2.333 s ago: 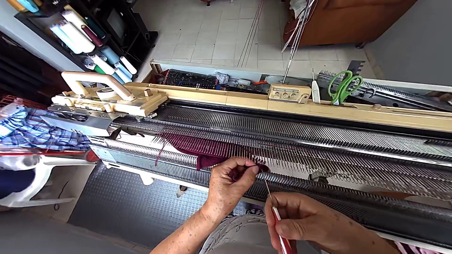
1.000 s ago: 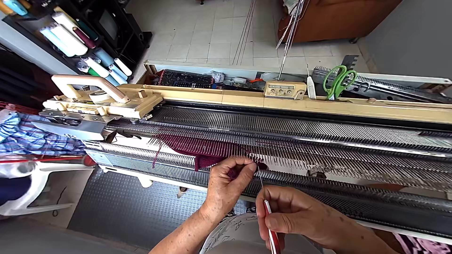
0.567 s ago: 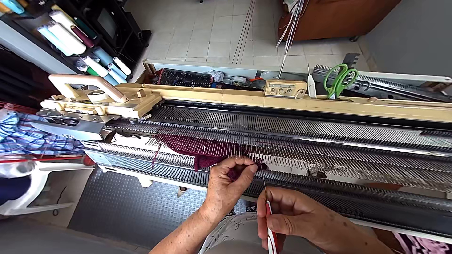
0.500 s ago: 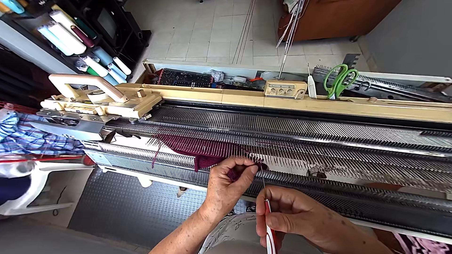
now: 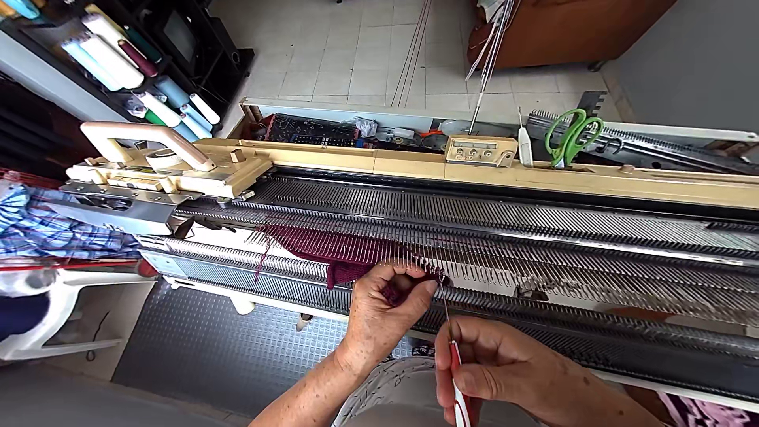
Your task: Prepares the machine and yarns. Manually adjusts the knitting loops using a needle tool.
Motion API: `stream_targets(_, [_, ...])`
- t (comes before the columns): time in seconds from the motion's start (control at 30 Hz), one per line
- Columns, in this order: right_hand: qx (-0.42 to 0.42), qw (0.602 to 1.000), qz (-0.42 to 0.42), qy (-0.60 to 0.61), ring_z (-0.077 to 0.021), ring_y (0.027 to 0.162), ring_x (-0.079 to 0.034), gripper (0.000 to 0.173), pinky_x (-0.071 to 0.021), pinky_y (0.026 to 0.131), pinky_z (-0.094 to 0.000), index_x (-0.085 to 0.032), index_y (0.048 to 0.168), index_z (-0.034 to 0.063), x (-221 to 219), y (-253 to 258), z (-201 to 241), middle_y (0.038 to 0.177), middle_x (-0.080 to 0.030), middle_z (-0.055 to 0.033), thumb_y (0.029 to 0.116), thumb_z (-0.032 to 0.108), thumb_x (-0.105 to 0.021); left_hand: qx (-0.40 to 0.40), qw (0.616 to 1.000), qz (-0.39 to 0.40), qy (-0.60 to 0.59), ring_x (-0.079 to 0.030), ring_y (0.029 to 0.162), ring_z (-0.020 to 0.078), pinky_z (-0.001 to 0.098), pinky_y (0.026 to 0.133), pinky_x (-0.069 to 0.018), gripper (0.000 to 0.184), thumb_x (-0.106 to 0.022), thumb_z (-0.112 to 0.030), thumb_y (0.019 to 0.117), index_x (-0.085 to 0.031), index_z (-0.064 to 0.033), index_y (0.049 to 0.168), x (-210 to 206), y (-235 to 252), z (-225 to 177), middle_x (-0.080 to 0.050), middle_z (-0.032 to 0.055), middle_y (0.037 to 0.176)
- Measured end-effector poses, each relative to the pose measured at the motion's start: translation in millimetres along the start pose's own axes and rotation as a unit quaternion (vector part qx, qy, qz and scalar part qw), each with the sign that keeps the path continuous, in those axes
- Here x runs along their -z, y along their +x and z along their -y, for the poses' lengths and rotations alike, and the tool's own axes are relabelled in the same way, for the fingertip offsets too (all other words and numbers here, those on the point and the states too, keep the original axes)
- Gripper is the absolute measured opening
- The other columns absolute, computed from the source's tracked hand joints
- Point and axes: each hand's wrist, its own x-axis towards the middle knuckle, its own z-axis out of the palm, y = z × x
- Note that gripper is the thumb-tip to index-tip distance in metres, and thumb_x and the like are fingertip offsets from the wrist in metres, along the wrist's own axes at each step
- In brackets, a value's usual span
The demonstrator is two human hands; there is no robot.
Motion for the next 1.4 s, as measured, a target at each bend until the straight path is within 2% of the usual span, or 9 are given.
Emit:
stream_targets(0.27, [-0.011, 0.999, 0.044, 0.014, -0.0048, 0.088, -0.072, 0.022, -0.0605, 0.076, -0.02, -0.063, 0.113, 0.0127, -2.3, -9.8, 6.3, 0.095, -0.072, 0.0022, 0.0952, 0.021, -0.071, -0.018, 1.0, -0.008, 0.006, -0.063, 0.069, 0.0007, 0.0182, 0.067, -0.0545, 0.008, -0.069, 0.002, 0.088, -0.072, 0.0005, 0.095, -3.8, -3.8, -4.8, -0.068, -0.0033, 0.075])
stream_targets(0.37, [-0.012, 0.998, 0.061, 0.009, -0.0028, 0.088, -0.07, 0.022, -0.0586, 0.079, -0.0181, -0.064, 0.112, 0.013, -2.6, -11.8, 9.1, 0.094, -0.072, 0.0035, 0.0947, 0.024, -0.072, -0.018, 1.0, -0.013, 0.016, -0.062, 0.067, 0.0, 0.0178, 0.066, -0.0535, 0.011, -0.069, 0.002, 0.088, -0.071, 0.0008, 0.099, -1.7, -4.0, -4.4, -0.066, -0.0048, 0.072])
stream_targets(0.47, [-0.006, 1.0, 0.019, 0.001, -0.0058, 0.088, -0.072, 0.016, -0.0615, 0.073, -0.0209, -0.061, 0.114, 0.0127, 11.1, 8.0, 1.9, 0.097, -0.072, 0.0015, 0.1005, 0.02, -0.063, -0.014, 1.0, -0.003, 0.014, -0.059, 0.065, -0.0012, 0.0168, 0.064, -0.0511, 0.011, -0.068, 0.002, 0.0878, -0.072, 0.0, 0.098, 2.5, -2.8, -3.9, -0.063, -0.0068, 0.068])
stream_targets(0.57, [-0.02, 1.0, -0.006, 0.014, -0.0082, 0.091, -0.073, 0.013, -0.0629, 0.073, -0.0229, -0.06, 0.115, 0.0113, 23.5, 28.8, -4.9, 0.1, -0.073, 0.0017, 0.1036, 0.016, -0.057, -0.005, 1.0, 0.003, 0.005, -0.059, 0.065, -0.0006, 0.0175, 0.064, -0.0514, 0.007, -0.069, 0.001, 0.0876, -0.071, -0.001, 0.094, 5.6, -0.4, -4.9, -0.063, -0.0068, 0.068])
stream_targets(0.77, [-0.002, 0.999, 0.036, 0.008, -0.0078, 0.087, -0.073, 0.02, -0.0628, 0.073, -0.0234, -0.062, 0.116, 0.0116, 2.6, 4.4, 3.9, 0.097, -0.073, 0.0001, 0.0978, 0.019, -0.067, 0.0, 1.0, -0.005, 0.015, -0.059, 0.065, -0.0006, 0.0175, 0.065, -0.0522, 0.006, -0.069, 0.001, 0.0879, -0.072, -0.0011, 0.092, 5.8, -0.3, -5.2, -0.063, -0.0063, 0.068])
stream_targets(0.93, [-0.021, 0.998, 0.066, 0.002, -0.0037, 0.089, -0.071, 0.022, -0.0595, 0.079, -0.0193, -0.063, 0.114, 0.0129, -0.4, -3.3, 7.5, 0.096, -0.072, 0.0027, 0.0955, 0.022, -0.071, -0.008, 0.999, -0.01, 0.031, -0.06, 0.064, -0.0007, 0.0176, 0.065, -0.0527, 0.008, -0.069, 0.0, 0.0879, -0.073, -0.0009, 0.095, 6.2, -0.7, -3.9, -0.064, -0.0065, 0.067])
stream_targets(1.1, [-0.016, 1.0, 0.014, 0.013, -0.0077, 0.091, -0.073, 0.014, -0.0628, 0.073, -0.0225, -0.061, 0.116, 0.0115, 25.7, 32.5, -5.5, 0.101, -0.073, 0.0018, 0.1031, 0.017, -0.058, -0.015, 1.0, 0.014, 0.024, -0.059, 0.066, -0.0019, 0.0165, 0.065, -0.051, 0.007, -0.072, -0.003, 0.0882, -0.073, -0.0013, 0.095, 15.8, 2.7, -0.1, -0.063, -0.0076, 0.069])
stream_targets(1.27, [-0.005, 0.999, 0.043, 0.005, -0.0064, 0.089, -0.073, 0.021, -0.0622, 0.074, -0.0223, -0.063, 0.115, 0.0126, 2.9, 8.2, 4.8, 0.098, -0.073, 0.0014, 0.0969, 0.021, -0.069, -0.011, 0.999, 0.001, 0.03, -0.06, 0.067, -0.0013, 0.0167, 0.066, -0.052, 0.006, -0.071, -0.001, 0.0877, -0.074, -0.0007, 0.093, 13.3, 0.7, -3.7, -0.065, -0.0058, 0.071])
stream_targets(1.4, [-0.012, 0.997, 0.075, -0.013, -0.0033, 0.089, -0.071, 0.024, -0.0592, 0.079, -0.0187, -0.063, 0.114, 0.0117, 0.1, 1.6, 7.5, 0.096, -0.073, 0.0026, 0.0952, 0.023, -0.072, -0.018, 0.999, -0.013, 0.041, -0.06, 0.066, -0.0011, 0.0172, 0.066, -0.0525, 0.006, -0.071, -0.001, 0.0877, -0.073, -0.0008, 0.093, 11.4, 0.4, -3.2, -0.064, -0.0059, 0.069])
